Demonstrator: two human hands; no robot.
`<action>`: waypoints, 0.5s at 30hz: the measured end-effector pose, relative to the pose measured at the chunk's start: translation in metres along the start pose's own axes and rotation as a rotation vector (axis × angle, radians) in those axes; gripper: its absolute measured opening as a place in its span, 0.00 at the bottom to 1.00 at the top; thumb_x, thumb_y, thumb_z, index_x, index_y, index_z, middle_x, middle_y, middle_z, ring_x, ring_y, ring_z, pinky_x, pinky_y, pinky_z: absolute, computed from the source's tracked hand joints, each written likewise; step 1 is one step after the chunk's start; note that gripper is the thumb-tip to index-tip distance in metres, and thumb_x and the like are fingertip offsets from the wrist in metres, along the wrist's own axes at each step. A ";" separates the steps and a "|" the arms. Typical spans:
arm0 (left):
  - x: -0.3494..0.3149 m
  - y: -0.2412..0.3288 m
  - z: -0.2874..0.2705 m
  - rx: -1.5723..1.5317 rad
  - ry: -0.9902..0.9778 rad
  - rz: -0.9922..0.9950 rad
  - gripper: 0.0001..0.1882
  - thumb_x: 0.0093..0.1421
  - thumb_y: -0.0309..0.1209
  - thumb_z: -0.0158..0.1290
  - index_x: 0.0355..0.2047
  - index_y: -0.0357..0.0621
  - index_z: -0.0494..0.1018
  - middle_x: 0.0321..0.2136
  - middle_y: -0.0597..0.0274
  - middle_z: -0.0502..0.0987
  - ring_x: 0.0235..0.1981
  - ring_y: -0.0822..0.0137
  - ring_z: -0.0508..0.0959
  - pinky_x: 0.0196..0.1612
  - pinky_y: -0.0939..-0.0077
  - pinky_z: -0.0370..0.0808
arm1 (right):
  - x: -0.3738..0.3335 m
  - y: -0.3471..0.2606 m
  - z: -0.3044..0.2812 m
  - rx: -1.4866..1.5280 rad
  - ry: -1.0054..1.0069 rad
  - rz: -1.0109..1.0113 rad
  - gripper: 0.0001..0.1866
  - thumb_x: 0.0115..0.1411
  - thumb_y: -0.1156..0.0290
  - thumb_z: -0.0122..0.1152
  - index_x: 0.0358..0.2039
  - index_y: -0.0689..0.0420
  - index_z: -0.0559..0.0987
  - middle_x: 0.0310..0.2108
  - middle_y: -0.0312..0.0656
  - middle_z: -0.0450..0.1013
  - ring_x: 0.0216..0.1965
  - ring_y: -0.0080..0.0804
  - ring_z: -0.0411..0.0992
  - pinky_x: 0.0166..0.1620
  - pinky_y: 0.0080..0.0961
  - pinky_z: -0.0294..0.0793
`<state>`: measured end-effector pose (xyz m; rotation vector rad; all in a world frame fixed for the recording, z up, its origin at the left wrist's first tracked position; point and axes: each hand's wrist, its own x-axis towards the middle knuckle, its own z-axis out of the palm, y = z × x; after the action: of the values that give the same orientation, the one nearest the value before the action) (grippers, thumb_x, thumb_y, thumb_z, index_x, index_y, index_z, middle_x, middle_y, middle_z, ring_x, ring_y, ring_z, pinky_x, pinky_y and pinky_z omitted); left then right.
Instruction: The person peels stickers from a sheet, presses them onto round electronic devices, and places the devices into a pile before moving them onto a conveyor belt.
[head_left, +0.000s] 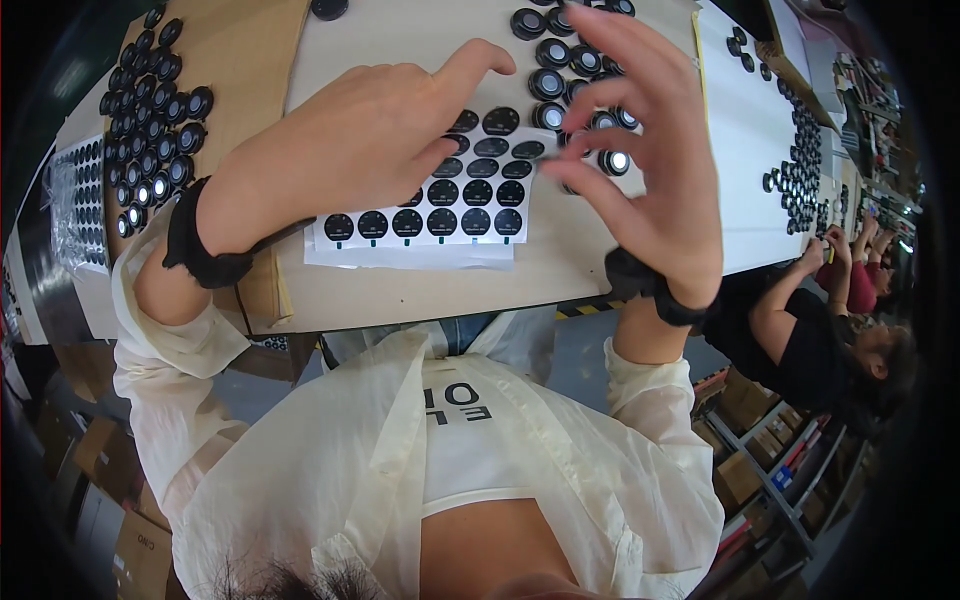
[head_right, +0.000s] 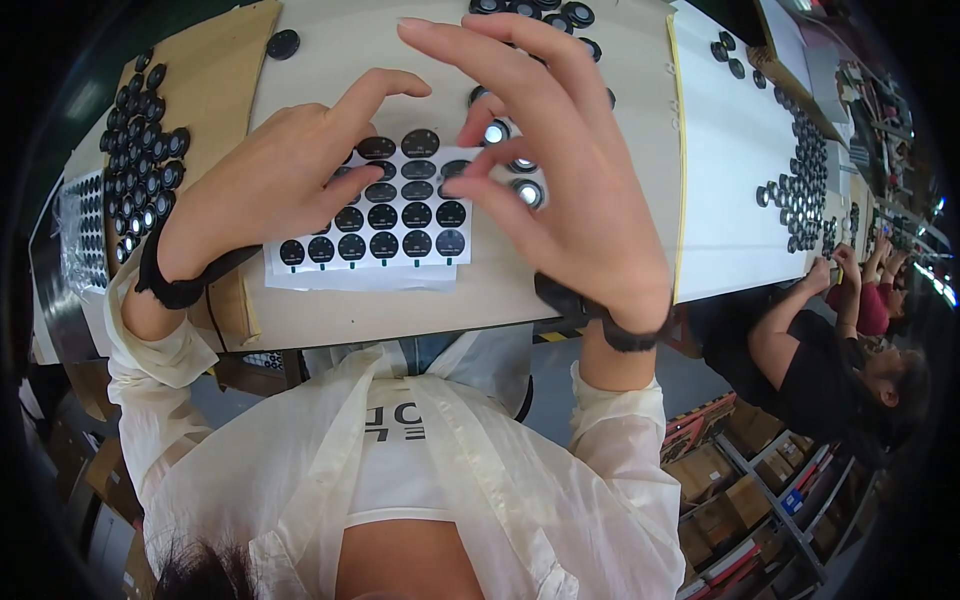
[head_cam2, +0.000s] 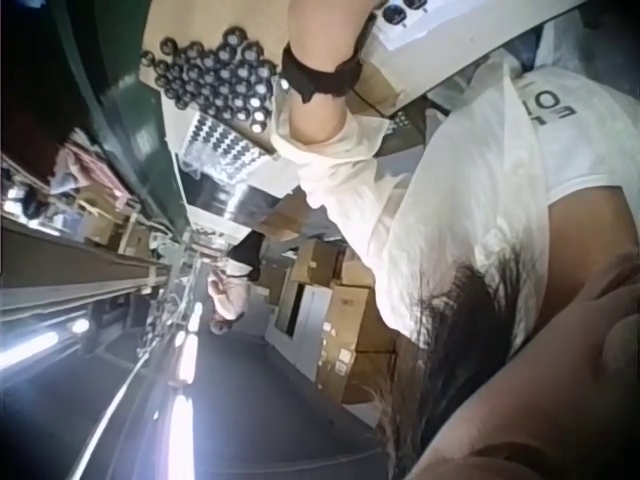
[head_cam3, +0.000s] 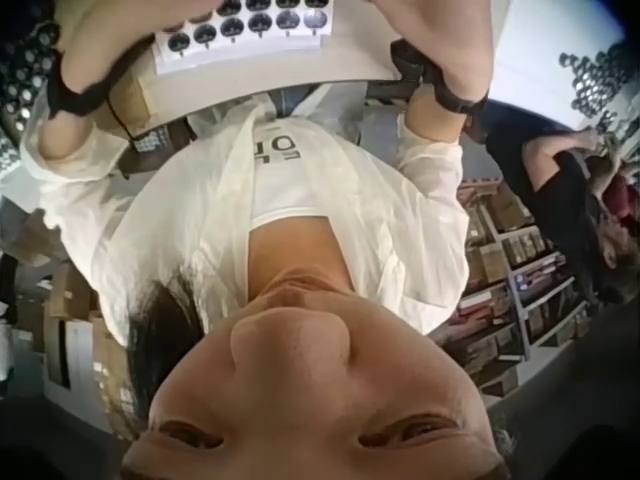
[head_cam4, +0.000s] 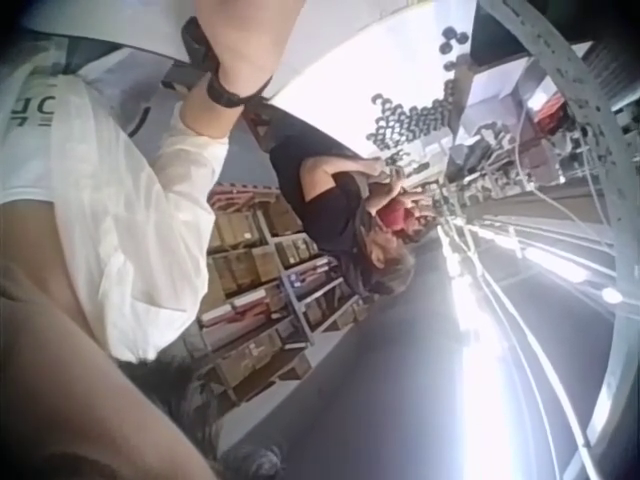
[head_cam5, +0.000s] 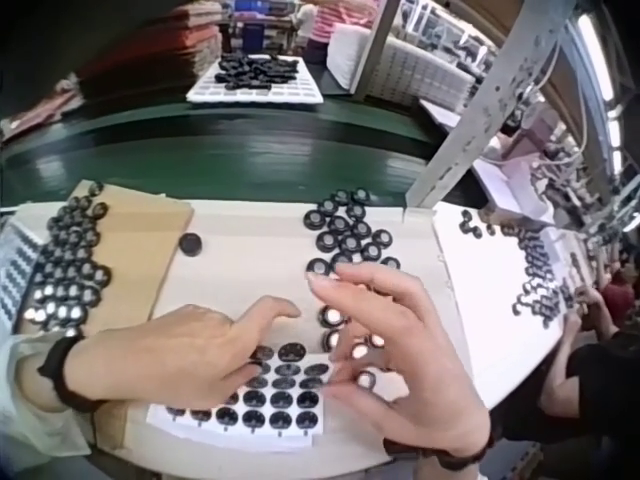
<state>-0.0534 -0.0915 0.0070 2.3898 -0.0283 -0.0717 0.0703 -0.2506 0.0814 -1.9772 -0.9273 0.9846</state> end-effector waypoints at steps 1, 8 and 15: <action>0.002 -0.003 0.000 -0.010 0.002 0.012 0.32 0.51 0.19 0.52 0.56 0.49 0.54 0.22 0.45 0.75 0.26 0.42 0.74 0.28 0.60 0.67 | -0.001 0.002 0.000 0.021 0.006 -0.037 0.43 0.45 0.87 0.65 0.61 0.62 0.56 0.58 0.50 0.55 0.49 0.29 0.68 0.44 0.24 0.76; 0.004 0.010 -0.004 -0.074 -0.040 -0.048 0.32 0.51 0.20 0.53 0.55 0.49 0.54 0.23 0.45 0.76 0.27 0.43 0.74 0.29 0.61 0.67 | -0.007 0.035 0.001 0.160 0.052 -0.296 0.45 0.44 0.86 0.66 0.62 0.62 0.54 0.58 0.51 0.56 0.49 0.33 0.67 0.45 0.26 0.75; 0.003 0.003 -0.001 -0.023 0.084 0.024 0.30 0.51 0.20 0.53 0.53 0.47 0.55 0.20 0.49 0.75 0.23 0.46 0.73 0.27 0.65 0.66 | -0.003 0.054 0.006 0.312 0.068 -0.572 0.48 0.43 0.86 0.67 0.63 0.63 0.51 0.59 0.51 0.57 0.50 0.36 0.66 0.46 0.28 0.73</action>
<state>-0.0500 -0.0928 0.0095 2.3667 -0.0161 0.0395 0.0782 -0.2772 0.0344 -1.3623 -1.1357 0.6769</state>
